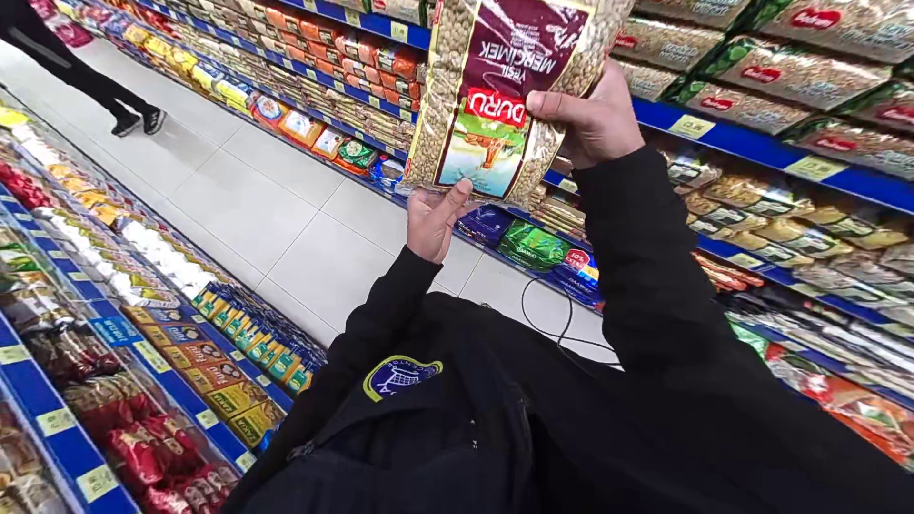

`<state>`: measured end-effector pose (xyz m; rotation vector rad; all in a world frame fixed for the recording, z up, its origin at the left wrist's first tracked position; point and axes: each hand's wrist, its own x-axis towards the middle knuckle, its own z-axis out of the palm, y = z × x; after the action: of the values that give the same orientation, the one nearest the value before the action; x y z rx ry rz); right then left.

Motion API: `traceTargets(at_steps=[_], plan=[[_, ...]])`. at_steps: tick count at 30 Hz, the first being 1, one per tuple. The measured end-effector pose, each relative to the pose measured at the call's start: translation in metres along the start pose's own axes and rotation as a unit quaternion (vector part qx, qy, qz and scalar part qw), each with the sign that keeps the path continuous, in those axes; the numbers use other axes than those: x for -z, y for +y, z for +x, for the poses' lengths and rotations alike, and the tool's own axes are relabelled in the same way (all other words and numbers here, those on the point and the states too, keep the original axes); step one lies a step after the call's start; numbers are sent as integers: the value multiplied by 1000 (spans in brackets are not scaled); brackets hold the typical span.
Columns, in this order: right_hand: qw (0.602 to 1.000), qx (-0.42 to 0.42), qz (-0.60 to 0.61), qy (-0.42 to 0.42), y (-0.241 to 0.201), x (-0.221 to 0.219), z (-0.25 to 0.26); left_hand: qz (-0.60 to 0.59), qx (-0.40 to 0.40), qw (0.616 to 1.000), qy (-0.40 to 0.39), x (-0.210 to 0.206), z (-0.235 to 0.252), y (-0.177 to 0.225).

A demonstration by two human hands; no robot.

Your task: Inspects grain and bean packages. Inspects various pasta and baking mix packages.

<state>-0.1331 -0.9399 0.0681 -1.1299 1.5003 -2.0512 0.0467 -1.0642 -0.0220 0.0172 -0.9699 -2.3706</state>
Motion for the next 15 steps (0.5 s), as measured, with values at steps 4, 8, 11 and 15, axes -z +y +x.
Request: traceTargets(at_steps=[4,8,11,15], plan=[[1000,5,11,-17,2,2,9,10,-13,1000,7,-4,3,0],[1000,-6,15,-27,0,2,19,33,-25,999,15,-8,6,3],[999,-8,16,-36,1,3,23,49,-40,998,14,-8,6,4],[999,-11,28,-41,2,4,23,44,-45,998,23,-9,4,2]])
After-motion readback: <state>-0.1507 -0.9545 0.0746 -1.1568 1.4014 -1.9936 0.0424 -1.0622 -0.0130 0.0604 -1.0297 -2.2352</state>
